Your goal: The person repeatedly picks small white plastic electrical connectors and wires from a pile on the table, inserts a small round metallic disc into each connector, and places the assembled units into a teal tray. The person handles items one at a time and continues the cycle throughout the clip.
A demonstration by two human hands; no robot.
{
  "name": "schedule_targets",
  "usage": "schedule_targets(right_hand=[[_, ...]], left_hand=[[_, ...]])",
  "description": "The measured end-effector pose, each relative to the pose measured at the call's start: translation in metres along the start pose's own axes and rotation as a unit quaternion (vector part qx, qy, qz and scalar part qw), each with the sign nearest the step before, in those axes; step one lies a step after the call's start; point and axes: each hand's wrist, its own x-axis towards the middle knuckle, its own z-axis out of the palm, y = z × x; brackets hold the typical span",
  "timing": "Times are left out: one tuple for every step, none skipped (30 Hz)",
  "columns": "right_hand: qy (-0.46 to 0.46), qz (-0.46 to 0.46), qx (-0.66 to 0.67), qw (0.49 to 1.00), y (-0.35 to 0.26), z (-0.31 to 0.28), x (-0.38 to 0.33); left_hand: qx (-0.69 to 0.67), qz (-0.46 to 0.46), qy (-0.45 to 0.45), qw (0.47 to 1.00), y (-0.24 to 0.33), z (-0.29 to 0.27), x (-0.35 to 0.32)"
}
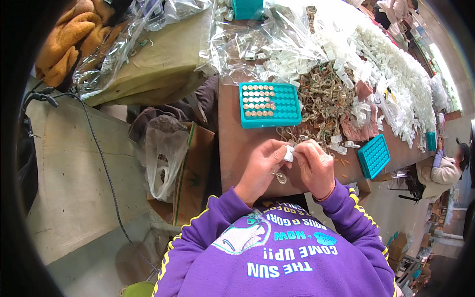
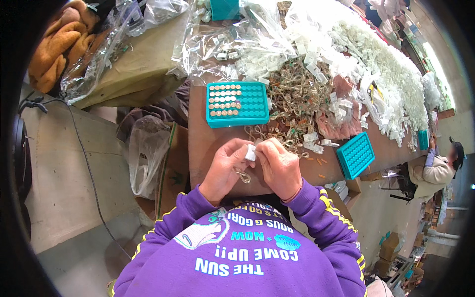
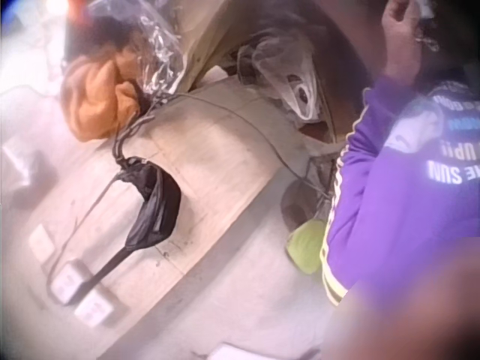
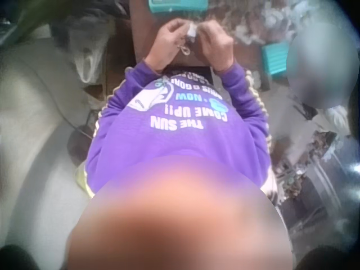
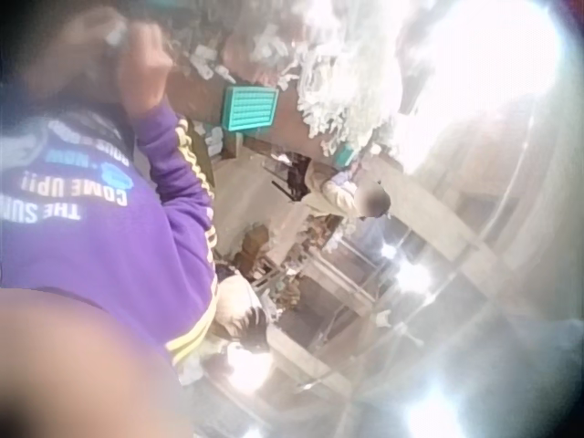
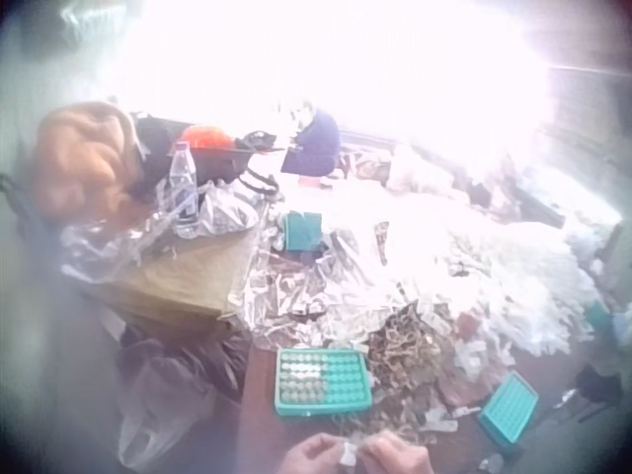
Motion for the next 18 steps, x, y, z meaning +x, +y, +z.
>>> schedule_targets(right_hand=[[0.002,-0.006,-0.009,1.0,0.0,0.002,0.0],[0.001,-0.005,-0.01,1.0,-0.001,0.003,-0.001],[0.0,-0.004,-0.011,1.0,-0.001,0.005,-0.002],[0.003,-0.005,-0.008,1.0,-0.001,0.006,-0.003],[0.007,-0.005,-0.003,1.0,0.0,0.007,-0.004],[0.011,-0.004,0.001,1.0,0.001,0.007,-0.005],[0.014,-0.002,0.005,1.0,0.002,0.006,-0.007],[0.026,0.017,0.013,0.999,0.002,0.003,-0.009],[0.039,0.035,0.022,0.998,0.003,0.0,-0.012],[0.055,0.052,0.036,0.997,0.003,-0.004,-0.013],[0.092,0.145,0.092,0.981,0.001,-0.007,-0.02],[0.117,0.155,0.098,0.976,0.002,-0.013,-0.022],[0.14,0.173,0.104,0.969,0.001,-0.018,-0.026],[0.135,0.174,0.096,0.971,0.0,-0.021,-0.031],[0.127,0.161,0.082,0.975,-0.002,-0.022,-0.036],[0.12,0.148,0.064,0.98,-0.003,-0.023,-0.041],[0.113,0.139,0.044,0.983,0.0,-0.024,-0.043],[0.15,0.17,0.11,0.968,-0.002,-0.023,-0.048]], left_hand=[[-0.001,0.003,0.001,1.0,-0.001,-0.002,0.001],[-0.004,0.005,-0.001,1.0,-0.003,-0.005,0.002],[-0.016,0.01,-0.017,1.0,-0.006,-0.006,0.002],[-0.015,0.013,-0.024,1.0,-0.007,-0.008,0.003],[0.0,0.01,-0.003,1.0,-0.007,-0.008,0.002],[0.004,0.009,-0.001,1.0,-0.008,-0.006,0.0],[-0.002,0.017,-0.004,1.0,-0.005,-0.001,-0.001],[0.081,0.02,0.019,0.996,-0.001,0.006,-0.006],[0.157,0.031,0.038,0.986,0.005,0.014,-0.01],[0.249,0.012,0.071,0.966,0.016,0.024,-0.012],[0.288,0.03,0.059,0.955,0.027,0.033,-0.014],[0.463,0.222,-0.009,0.858,0.044,0.039,-0.004],[0.603,0.4,-0.068,0.687,0.061,0.041,0.009],[0.699,0.409,-0.011,0.586,0.075,0.044,0.026],[0.776,0.416,0.049,0.471,0.089,0.044,0.044],[0.795,0.448,0.059,0.404,0.095,0.043,0.055],[0.816,0.454,0.091,0.346,0.099,0.041,0.066],[0.813,0.471,0.095,0.329,0.099,0.039,0.07]])
